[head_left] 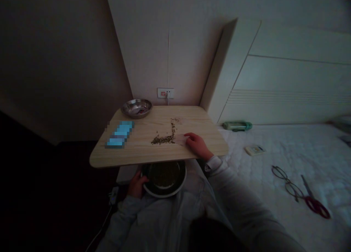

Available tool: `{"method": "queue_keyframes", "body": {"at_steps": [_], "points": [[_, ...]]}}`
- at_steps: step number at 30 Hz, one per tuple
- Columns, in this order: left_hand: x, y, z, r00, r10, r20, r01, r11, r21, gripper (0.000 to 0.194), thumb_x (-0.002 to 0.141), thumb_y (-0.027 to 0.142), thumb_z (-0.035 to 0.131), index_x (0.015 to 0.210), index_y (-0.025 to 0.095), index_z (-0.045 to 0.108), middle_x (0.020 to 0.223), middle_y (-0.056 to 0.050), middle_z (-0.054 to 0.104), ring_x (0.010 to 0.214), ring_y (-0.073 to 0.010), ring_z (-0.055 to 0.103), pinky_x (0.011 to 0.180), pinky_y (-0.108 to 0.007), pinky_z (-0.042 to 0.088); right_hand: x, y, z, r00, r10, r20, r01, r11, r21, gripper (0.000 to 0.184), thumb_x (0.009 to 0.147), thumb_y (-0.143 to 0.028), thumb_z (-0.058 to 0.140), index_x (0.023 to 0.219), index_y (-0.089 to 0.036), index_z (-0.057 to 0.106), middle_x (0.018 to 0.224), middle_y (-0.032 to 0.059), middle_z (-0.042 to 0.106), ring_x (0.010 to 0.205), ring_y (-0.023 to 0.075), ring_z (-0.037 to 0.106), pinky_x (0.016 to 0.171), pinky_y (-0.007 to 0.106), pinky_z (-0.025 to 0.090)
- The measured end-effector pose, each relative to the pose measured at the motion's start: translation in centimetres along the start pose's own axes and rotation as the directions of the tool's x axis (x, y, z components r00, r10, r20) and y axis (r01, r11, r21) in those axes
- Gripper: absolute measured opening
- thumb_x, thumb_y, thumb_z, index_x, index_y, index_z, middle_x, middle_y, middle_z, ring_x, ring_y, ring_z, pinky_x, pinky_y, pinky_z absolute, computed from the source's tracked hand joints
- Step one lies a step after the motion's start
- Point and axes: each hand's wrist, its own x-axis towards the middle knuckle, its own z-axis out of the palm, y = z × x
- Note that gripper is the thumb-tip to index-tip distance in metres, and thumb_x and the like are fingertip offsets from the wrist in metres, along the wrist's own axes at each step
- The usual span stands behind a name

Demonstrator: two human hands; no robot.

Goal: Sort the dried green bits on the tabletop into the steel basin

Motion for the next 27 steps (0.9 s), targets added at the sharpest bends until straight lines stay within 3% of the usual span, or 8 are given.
{"method": "queue_keyframes", "body": {"at_steps": [8, 16, 22, 27], "points": [[0.6, -0.4, -0.4, 0.995, -0.055, 0.078, 0.059, 0.997, -0.044, 0.058, 0.041, 0.015, 0.052, 0.098, 0.015, 0.056, 0.063, 0.001, 0.061, 0.066, -0.0172, 0.054, 0.061, -0.027, 0.040, -1.5, -0.5, 0.6, 0.997, -0.028, 0.067, 0.028, 1.000, 0.009, 0.032, 0.066, -0.021, 0.040, 0.093, -0.016, 0.056, 0.056, -0.0029, 0.051, 0.052, 0.0084, 0.043, 0.053, 0.020, 0.032], [-0.5, 0.9, 0.5, 0.996, -0.066, 0.053, 0.071, 0.993, -0.097, 0.056, 0.038, 0.015, 0.051, 0.093, 0.015, 0.059, 0.057, 0.002, 0.059, 0.060, -0.0166, 0.053, 0.056, -0.026, 0.039, -2.7, -1.9, 1.0, 0.985, -0.095, 0.145, 0.093, 0.995, 0.018, 0.029, 0.068, -0.019, 0.040, 0.092, -0.016, 0.057, 0.055, -0.0037, 0.050, 0.050, 0.0069, 0.041, 0.052, 0.019, 0.030], [-0.9, 1.5, 0.4, 1.000, -0.025, 0.002, 0.025, 1.000, 0.001, 0.042, 0.040, 0.015, 0.050, 0.080, 0.016, 0.062, 0.063, 0.001, 0.059, 0.066, -0.0170, 0.052, 0.058, -0.025, 0.039, -3.5, -3.0, 1.5, 0.958, -0.156, 0.240, 0.157, 0.987, 0.019, 0.027, 0.067, -0.017, 0.042, 0.089, -0.016, 0.058, 0.049, -0.0047, 0.046, 0.047, 0.0066, 0.037, 0.050, 0.019, 0.029], [-1.2, 1.9, 0.7, 0.998, 0.037, -0.044, -0.035, 0.999, 0.033, 0.037, 0.039, 0.012, 0.049, 0.072, 0.018, 0.064, 0.059, 0.001, 0.058, 0.067, -0.0170, 0.052, 0.061, -0.024, 0.039, -3.5, -2.8, 1.2, 0.942, -0.181, 0.283, 0.144, 0.979, 0.145, 0.030, 0.068, -0.019, 0.041, 0.093, -0.016, 0.056, 0.053, -0.0041, 0.048, 0.051, 0.0073, 0.040, 0.053, 0.019, 0.031]]}}
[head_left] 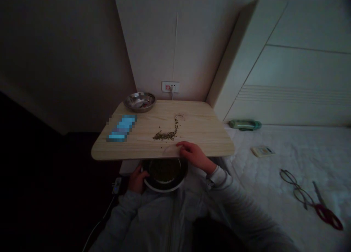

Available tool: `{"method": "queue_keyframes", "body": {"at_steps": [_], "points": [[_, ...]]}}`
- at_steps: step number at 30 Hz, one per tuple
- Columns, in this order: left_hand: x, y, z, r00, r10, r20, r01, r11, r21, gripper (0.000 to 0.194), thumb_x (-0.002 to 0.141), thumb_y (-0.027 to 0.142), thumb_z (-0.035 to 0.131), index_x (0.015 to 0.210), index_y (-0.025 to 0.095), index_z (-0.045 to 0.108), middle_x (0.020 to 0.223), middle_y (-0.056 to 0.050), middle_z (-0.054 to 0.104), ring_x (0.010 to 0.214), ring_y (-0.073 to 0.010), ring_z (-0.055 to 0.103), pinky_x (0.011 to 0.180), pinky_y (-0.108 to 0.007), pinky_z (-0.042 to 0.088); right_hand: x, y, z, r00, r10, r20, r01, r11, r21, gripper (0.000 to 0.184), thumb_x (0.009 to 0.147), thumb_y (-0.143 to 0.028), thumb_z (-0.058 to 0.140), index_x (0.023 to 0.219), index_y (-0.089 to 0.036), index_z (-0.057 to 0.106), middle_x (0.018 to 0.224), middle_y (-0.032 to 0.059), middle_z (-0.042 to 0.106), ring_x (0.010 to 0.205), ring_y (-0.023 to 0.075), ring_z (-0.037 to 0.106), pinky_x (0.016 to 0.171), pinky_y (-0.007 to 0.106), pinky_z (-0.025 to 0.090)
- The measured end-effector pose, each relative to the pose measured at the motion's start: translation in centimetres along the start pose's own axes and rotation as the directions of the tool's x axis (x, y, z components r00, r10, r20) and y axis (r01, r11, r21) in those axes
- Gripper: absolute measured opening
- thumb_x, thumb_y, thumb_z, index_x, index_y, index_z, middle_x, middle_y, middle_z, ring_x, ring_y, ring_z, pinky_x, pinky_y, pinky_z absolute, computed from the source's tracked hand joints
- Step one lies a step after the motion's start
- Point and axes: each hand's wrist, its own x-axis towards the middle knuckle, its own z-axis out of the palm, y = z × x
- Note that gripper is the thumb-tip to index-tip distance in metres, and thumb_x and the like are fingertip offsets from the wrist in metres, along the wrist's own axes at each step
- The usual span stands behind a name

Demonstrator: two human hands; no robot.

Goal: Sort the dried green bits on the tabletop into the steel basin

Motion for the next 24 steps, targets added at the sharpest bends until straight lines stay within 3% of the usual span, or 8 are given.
{"method": "queue_keyframes", "body": {"at_steps": [2, 4, 7, 13, 24], "points": [[-0.1, 0.2, 0.1, 1.000, -0.001, 0.004, 0.001, 1.000, 0.022, 0.034, 0.039, 0.012, 0.049, 0.069, 0.018, 0.063, 0.059, 0.001, 0.059, 0.067, -0.0171, 0.052, 0.060, -0.024, 0.040, 0.4, 0.8, -0.8, 0.992, 0.053, -0.112, -0.049, 0.998, 0.041, 0.031, 0.068, -0.020, 0.039, 0.095, -0.016, 0.054, 0.056, -0.0033, 0.049, 0.053, 0.0079, 0.041, 0.053, 0.019, 0.032], [-0.1, 0.2, 0.1, 1.000, -0.020, 0.017, 0.019, 0.999, 0.040, 0.032, 0.040, 0.014, 0.049, 0.069, 0.018, 0.063, 0.061, 0.001, 0.060, 0.068, -0.0174, 0.052, 0.059, -0.025, 0.040, 1.0, 1.9, -1.8, 0.955, 0.126, -0.269, -0.124, 0.992, 0.026, 0.032, 0.067, -0.021, 0.039, 0.095, -0.016, 0.054, 0.058, -0.0025, 0.051, 0.053, 0.0086, 0.042, 0.053, 0.020, 0.033], [0.0, -0.1, 0.0, 0.999, -0.034, 0.026, 0.033, 0.999, 0.021, 0.039, 0.041, 0.015, 0.050, 0.077, 0.017, 0.062, 0.065, 0.000, 0.060, 0.071, -0.0185, 0.053, 0.061, -0.025, 0.040, 2.0, 3.3, -2.9, 0.901, 0.171, -0.399, -0.208, 0.977, -0.051, 0.033, 0.066, -0.022, 0.038, 0.093, -0.015, 0.055, 0.058, -0.0014, 0.052, 0.053, 0.0097, 0.044, 0.053, 0.021, 0.033], [0.6, -1.0, -0.3, 0.999, -0.029, -0.019, 0.029, 0.999, 0.015, 0.045, 0.041, 0.016, 0.052, 0.084, 0.018, 0.062, 0.064, 0.000, 0.060, 0.073, -0.0195, 0.054, 0.061, -0.026, 0.040, 2.8, 3.7, -2.9, 0.916, 0.132, -0.379, -0.204, 0.966, -0.156, 0.032, 0.066, -0.023, 0.038, 0.092, -0.017, 0.056, 0.056, -0.0012, 0.053, 0.052, 0.0099, 0.044, 0.051, 0.021, 0.031], [1.1, -1.4, -0.8, 0.996, -0.089, -0.029, 0.090, 0.995, 0.047, 0.044, 0.041, 0.017, 0.055, 0.085, 0.018, 0.061, 0.061, 0.001, 0.059, 0.061, -0.0161, 0.053, 0.058, -0.027, 0.040, 2.4, 3.0, -2.1, 0.944, 0.121, -0.307, -0.170, 0.975, -0.140, 0.031, 0.066, -0.020, 0.041, 0.094, -0.017, 0.056, 0.058, -0.0017, 0.053, 0.054, 0.0095, 0.045, 0.053, 0.021, 0.031]]}}
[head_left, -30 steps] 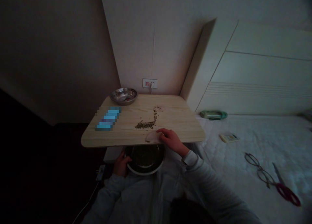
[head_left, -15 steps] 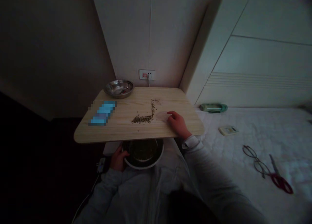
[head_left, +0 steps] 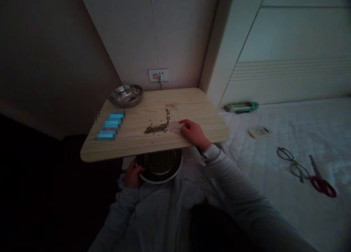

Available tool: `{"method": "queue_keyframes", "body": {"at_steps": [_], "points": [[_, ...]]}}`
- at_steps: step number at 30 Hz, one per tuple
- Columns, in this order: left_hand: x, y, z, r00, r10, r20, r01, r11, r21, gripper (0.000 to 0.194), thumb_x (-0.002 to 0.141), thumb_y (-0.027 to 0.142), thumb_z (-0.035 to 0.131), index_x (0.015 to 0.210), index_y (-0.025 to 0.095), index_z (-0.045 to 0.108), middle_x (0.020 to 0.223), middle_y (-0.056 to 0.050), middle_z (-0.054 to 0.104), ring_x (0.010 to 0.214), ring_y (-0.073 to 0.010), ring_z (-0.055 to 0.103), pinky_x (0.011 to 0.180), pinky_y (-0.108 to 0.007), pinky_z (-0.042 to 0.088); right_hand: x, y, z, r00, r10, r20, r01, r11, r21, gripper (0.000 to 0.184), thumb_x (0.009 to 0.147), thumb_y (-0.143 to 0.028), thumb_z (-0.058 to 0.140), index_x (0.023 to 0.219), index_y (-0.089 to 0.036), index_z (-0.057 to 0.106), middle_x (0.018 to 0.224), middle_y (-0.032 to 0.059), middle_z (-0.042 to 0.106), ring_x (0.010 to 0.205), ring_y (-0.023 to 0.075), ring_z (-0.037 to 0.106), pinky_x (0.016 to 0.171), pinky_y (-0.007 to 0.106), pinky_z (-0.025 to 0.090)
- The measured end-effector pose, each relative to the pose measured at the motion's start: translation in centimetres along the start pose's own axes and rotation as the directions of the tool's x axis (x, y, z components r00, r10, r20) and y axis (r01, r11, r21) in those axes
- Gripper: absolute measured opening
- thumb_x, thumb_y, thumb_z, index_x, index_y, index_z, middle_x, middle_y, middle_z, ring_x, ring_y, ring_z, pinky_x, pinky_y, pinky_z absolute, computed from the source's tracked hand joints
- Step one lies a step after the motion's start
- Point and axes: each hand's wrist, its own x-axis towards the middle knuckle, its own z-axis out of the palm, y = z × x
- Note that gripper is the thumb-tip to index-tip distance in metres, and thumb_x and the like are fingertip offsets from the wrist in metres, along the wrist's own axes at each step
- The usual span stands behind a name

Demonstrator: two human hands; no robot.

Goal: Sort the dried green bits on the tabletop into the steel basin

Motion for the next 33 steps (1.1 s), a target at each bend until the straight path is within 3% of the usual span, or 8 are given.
{"method": "queue_keyframes", "body": {"at_steps": [9, 14, 23, 28, 33], "points": [[-0.4, 0.5, 0.2, 0.999, 0.046, 0.018, -0.045, 0.997, -0.058, 0.039, 0.040, 0.015, 0.053, 0.078, 0.016, 0.061, 0.061, 0.002, 0.058, 0.061, -0.0146, 0.053, 0.059, -0.026, 0.039, -0.7, -0.7, 0.5, 1.000, -0.005, 0.017, 0.005, 1.000, -0.025, 0.031, 0.067, -0.021, 0.041, 0.093, -0.018, 0.057, 0.059, -0.0013, 0.055, 0.054, 0.0093, 0.045, 0.053, 0.021, 0.031], [-0.3, 0.3, 0.4, 0.997, -0.009, 0.080, 0.020, 0.989, -0.144, 0.042, 0.040, 0.012, 0.053, 0.082, 0.015, 0.059, 0.061, 0.002, 0.059, 0.056, -0.0130, 0.052, 0.055, -0.025, 0.039, -1.1, -0.9, 0.7, 1.000, -0.021, 0.019, 0.021, 0.999, -0.035, 0.032, 0.067, -0.021, 0.040, 0.094, -0.019, 0.056, 0.057, -0.0025, 0.054, 0.053, 0.0090, 0.045, 0.052, 0.020, 0.031], [0.2, -0.4, 0.3, 0.994, 0.081, 0.076, -0.072, 0.991, -0.117, 0.037, 0.041, 0.012, 0.054, 0.078, 0.015, 0.062, 0.066, 0.002, 0.061, 0.061, -0.0139, 0.053, 0.056, -0.023, 0.039, -1.8, -1.5, 0.8, 0.997, -0.042, 0.063, 0.044, 0.999, -0.022, 0.031, 0.067, -0.022, 0.041, 0.094, -0.018, 0.056, 0.055, -0.0035, 0.051, 0.051, 0.0085, 0.044, 0.050, 0.019, 0.029], [0.1, -0.2, 0.6, 0.995, 0.019, 0.098, 0.001, 0.979, -0.203, 0.042, 0.040, 0.010, 0.053, 0.082, 0.017, 0.060, 0.065, 0.003, 0.061, 0.063, -0.0148, 0.054, 0.058, -0.024, 0.040, -2.2, -1.8, 1.1, 0.992, -0.075, 0.102, 0.076, 0.997, -0.006, 0.032, 0.067, -0.021, 0.041, 0.095, -0.018, 0.056, 0.055, -0.0033, 0.051, 0.051, 0.0082, 0.044, 0.051, 0.019, 0.030], [-0.4, 0.5, 0.9, 0.998, 0.032, 0.054, -0.021, 0.981, -0.191, 0.043, 0.039, 0.009, 0.052, 0.080, 0.017, 0.061, 0.063, 0.003, 0.060, 0.062, -0.0139, 0.053, 0.058, -0.023, 0.040, -2.7, -2.4, 1.3, 0.980, -0.115, 0.163, 0.115, 0.993, 0.008, 0.030, 0.068, -0.020, 0.042, 0.094, -0.017, 0.056, 0.055, -0.0035, 0.052, 0.050, 0.0075, 0.044, 0.051, 0.019, 0.030]]}}
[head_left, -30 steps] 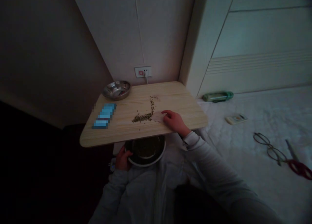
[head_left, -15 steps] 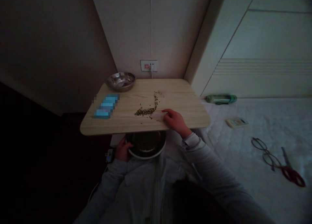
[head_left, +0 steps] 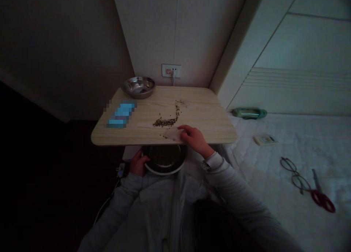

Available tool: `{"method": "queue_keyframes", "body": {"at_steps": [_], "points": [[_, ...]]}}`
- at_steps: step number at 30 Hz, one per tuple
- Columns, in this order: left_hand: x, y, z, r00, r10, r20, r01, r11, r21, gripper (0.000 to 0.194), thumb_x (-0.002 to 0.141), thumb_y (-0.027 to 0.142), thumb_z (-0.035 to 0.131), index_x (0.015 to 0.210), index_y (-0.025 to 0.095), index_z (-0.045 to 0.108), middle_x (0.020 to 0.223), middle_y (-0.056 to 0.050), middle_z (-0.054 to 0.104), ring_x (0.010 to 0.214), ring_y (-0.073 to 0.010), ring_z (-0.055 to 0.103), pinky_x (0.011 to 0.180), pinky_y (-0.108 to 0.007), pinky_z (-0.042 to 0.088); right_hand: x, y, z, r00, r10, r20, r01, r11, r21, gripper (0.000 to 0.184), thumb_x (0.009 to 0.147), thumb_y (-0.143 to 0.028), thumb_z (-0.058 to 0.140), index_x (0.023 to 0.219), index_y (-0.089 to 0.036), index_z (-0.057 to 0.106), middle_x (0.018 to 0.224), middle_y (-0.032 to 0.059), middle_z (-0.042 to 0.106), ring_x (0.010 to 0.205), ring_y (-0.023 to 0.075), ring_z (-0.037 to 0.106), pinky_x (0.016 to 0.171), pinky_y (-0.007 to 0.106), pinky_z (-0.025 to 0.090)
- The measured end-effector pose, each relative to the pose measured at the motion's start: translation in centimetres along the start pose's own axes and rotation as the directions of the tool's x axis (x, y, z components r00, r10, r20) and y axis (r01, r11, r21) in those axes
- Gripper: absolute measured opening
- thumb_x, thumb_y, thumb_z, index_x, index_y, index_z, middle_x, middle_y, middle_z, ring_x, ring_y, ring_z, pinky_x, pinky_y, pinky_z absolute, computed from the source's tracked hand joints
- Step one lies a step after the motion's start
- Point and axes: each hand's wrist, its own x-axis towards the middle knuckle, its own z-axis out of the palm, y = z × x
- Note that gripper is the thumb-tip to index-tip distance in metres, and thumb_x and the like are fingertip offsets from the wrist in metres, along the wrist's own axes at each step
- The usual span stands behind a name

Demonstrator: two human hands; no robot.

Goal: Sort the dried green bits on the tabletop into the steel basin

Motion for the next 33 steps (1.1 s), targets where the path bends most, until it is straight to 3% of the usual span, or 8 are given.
{"method": "queue_keyframes", "body": {"at_steps": [5, 13, 18, 22, 33], "points": [[-0.1, 0.1, -0.1, 0.999, 0.050, 0.015, -0.051, 0.998, 0.040, 0.041, 0.040, 0.010, 0.051, 0.078, 0.017, 0.063, 0.065, 0.002, 0.060, 0.066, -0.0145, 0.053, 0.060, -0.023, 0.040, -0.4, -0.7, 0.4, 0.996, -0.061, 0.062, 0.060, 0.998, 0.013, 0.028, 0.068, -0.018, 0.043, 0.091, -0.017, 0.057, 0.055, -0.0039, 0.052, 0.049, 0.0063, 0.042, 0.052, 0.018, 0.030], [0.1, -0.1, -0.2, 0.999, -0.023, 0.027, 0.023, 1.000, 0.006, 0.040, 0.038, 0.011, 0.052, 0.077, 0.018, 0.061, 0.063, 0.003, 0.060, 0.060, -0.0129, 0.053, 0.055, -0.022, 0.039, -0.3, -0.3, 0.0, 0.983, -0.105, 0.152, 0.078, 0.981, 0.176, 0.030, 0.069, -0.020, 0.042, 0.095, -0.016, 0.055, 0.055, -0.0045, 0.048, 0.049, 0.0061, 0.039, 0.052, 0.018, 0.031], [0.1, 0.0, -0.1, 0.999, -0.031, 0.008, 0.031, 0.999, -0.013, 0.043, 0.038, 0.010, 0.052, 0.079, 0.017, 0.060, 0.063, 0.003, 0.060, 0.059, -0.0125, 0.052, 0.056, -0.023, 0.039, 0.8, 1.3, -1.5, 0.999, 0.009, -0.033, -0.002, 0.977, 0.215, 0.032, 0.067, -0.021, 0.040, 0.096, -0.015, 0.054, 0.058, -0.0034, 0.050, 0.053, 0.0076, 0.042, 0.054, 0.020, 0.032], [0.1, -0.1, -0.2, 1.000, -0.027, -0.010, 0.027, 0.999, -0.024, 0.045, 0.038, 0.009, 0.052, 0.082, 0.018, 0.060, 0.063, 0.004, 0.060, 0.060, -0.0128, 0.052, 0.058, -0.023, 0.040, 1.8, 2.5, -2.1, 0.977, 0.121, -0.173, -0.097, 0.985, 0.141, 0.033, 0.065, -0.020, 0.040, 0.093, -0.014, 0.055, 0.056, -0.0023, 0.051, 0.053, 0.0093, 0.043, 0.054, 0.021, 0.033], [0.2, 0.1, -0.3, 0.998, 0.059, 0.012, -0.060, 0.994, 0.088, 0.037, 0.040, 0.010, 0.051, 0.074, 0.020, 0.063, 0.066, 0.003, 0.060, 0.065, -0.0142, 0.053, 0.061, -0.024, 0.040, 2.3, 2.4, -1.2, 0.985, 0.083, -0.150, -0.075, 0.995, 0.059, 0.033, 0.066, -0.020, 0.040, 0.095, -0.015, 0.055, 0.058, -0.0017, 0.053, 0.053, 0.0090, 0.044, 0.053, 0.021, 0.032]]}}
